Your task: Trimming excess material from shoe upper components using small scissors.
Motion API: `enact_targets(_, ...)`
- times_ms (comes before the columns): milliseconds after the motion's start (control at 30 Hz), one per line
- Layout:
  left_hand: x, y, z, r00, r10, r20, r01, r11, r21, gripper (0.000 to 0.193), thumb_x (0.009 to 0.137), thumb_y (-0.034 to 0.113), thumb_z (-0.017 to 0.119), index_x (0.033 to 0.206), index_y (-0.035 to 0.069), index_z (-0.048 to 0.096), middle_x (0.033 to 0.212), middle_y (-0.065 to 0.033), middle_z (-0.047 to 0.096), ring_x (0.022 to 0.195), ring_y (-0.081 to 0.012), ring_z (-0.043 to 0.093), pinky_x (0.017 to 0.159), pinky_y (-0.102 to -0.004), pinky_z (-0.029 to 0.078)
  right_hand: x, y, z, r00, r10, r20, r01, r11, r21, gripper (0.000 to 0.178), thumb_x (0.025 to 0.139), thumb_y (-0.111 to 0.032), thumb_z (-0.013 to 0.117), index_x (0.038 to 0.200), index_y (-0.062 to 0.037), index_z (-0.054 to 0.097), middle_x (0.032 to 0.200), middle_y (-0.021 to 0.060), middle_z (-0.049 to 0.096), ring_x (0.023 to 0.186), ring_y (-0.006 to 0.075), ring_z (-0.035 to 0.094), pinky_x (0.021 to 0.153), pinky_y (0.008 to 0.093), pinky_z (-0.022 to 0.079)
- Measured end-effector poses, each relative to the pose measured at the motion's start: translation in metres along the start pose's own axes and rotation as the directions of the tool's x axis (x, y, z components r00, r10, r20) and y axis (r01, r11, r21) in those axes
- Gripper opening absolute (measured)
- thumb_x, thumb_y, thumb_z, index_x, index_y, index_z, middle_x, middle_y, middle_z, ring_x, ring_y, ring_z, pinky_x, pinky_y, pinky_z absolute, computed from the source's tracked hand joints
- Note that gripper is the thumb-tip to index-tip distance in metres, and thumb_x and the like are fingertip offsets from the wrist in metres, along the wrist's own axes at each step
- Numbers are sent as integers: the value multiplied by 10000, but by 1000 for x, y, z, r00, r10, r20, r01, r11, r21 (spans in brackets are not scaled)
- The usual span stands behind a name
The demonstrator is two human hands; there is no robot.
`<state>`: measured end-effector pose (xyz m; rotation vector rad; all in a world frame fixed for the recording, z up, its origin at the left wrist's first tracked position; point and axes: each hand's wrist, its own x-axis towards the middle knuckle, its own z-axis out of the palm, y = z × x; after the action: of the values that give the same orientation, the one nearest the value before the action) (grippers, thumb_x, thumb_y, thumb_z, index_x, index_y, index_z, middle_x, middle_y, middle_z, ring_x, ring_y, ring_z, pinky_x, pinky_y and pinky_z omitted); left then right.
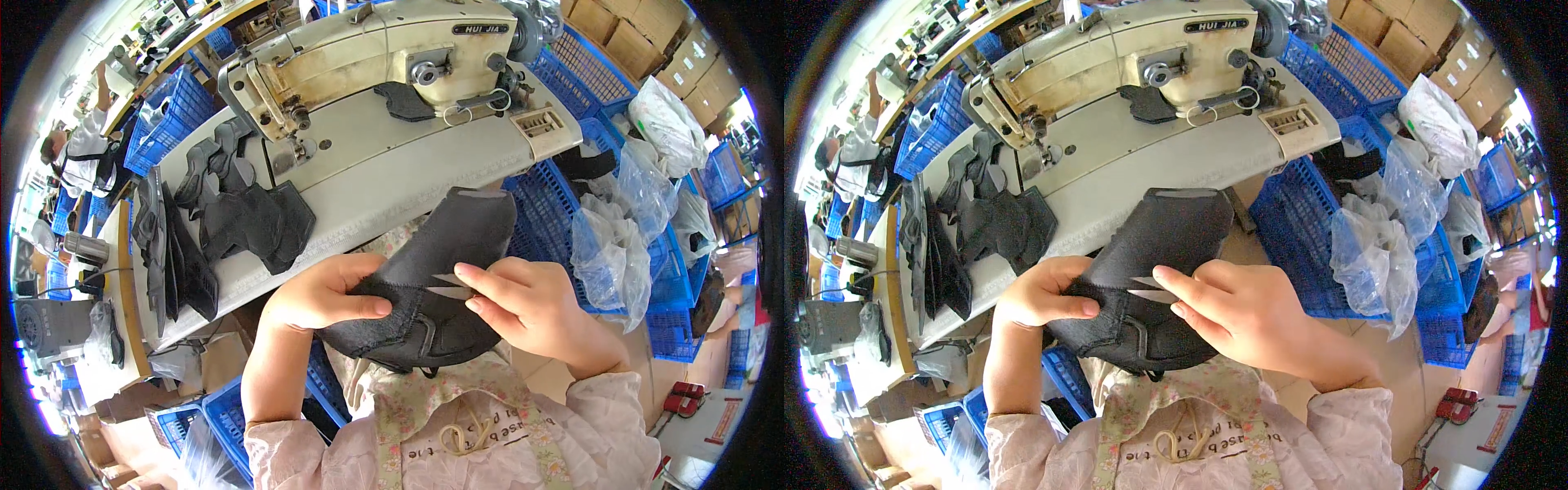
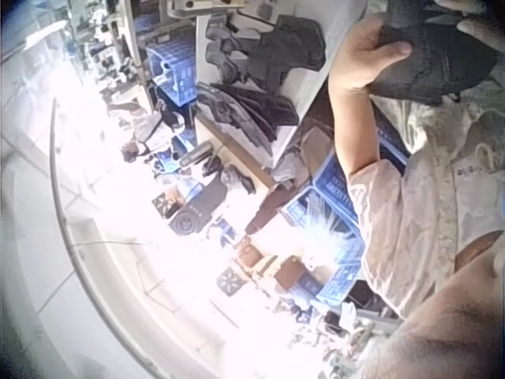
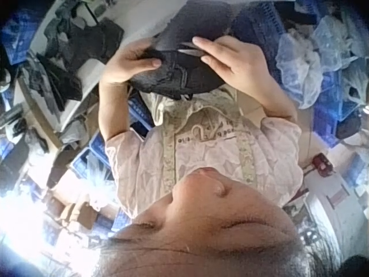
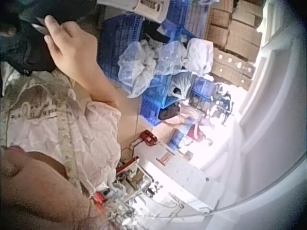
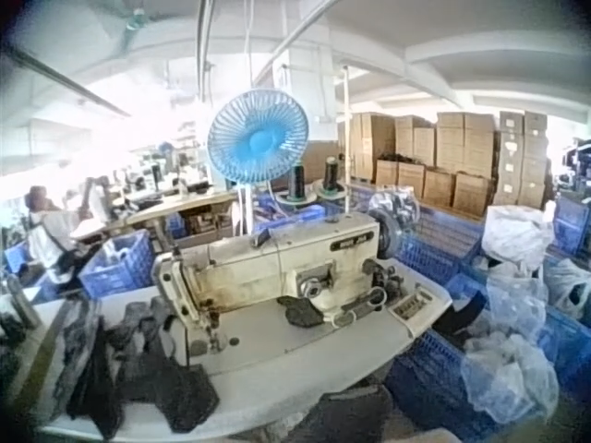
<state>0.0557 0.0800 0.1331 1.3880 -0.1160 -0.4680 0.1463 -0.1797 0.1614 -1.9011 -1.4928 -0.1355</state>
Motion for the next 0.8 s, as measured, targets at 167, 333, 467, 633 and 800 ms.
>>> enact_targets(167, 0, -3, 4, 999, 32, 14, -32, 999, -12, 293, 806, 72, 661, 1048, -64, 565, 954, -36, 601, 908, -110, 500, 818, -256, 408, -2, -4, 0, 998, -27, 55, 33, 993, -110, 461, 698, -63, 705, 1145, -86, 592, 660, 6, 507, 485, 154, 513, 416, 287, 416)
enact_targets(333, -1, 0, 4, 999, 21, 38, -21, 1000, -16, 289, 801, 76, 666, 1039, -60, 574, 950, -38, 604, 903, -115, 509, 812, -265, 416, -1, -5, 1, 998, -32, 63, 39, 992, -118, 469, 688, -68, 711, 1142, -85, 593, 662, 4, 499, 485, 147, 510, 415, 281, 416)
enact_targets(467, 0, -11, 2, 999, 34, 25, -33, 999, -43, 293, 801, 86, 668, 1040, -59, 579, 940, -38, 604, 895, -121, 515, 808, -271, 421, -1, -5, 1, 996, -27, 88, 37, 992, -120, 466, 684, -67, 711, 1135, -82, 596, 661, 5, 497, 487, 146, 510, 416, 281, 417)
enact_targets(633, 2, -11, 0, 995, 71, 67, -74, 996, 53, 287, 806, 97, 662, 1038, -55, 588, 941, -46, 609, 895, -120, 519, 811, -272, 422, 3, -6, 3, 995, -53, 90, 65, 988, -138, 467, 669, -78, 713, 1124, -85, 605, 647, 5, 478, 486, 140, 506, 421, 278, 416)
enact_targets(800, 1, -11, 0, 996, 40, 80, -44, 998, 51, 287, 811, 103, 656, 1041, -53, 588, 940, -57, 617, 895, -118, 524, 815, -272, 423, 7, -6, -1, 983, -83, 162, 112, 978, -173, 407, 696, -78, 674, 1099, -92, 627, 624, 1, 431, 487, 135, 497, 424, 273, 414)
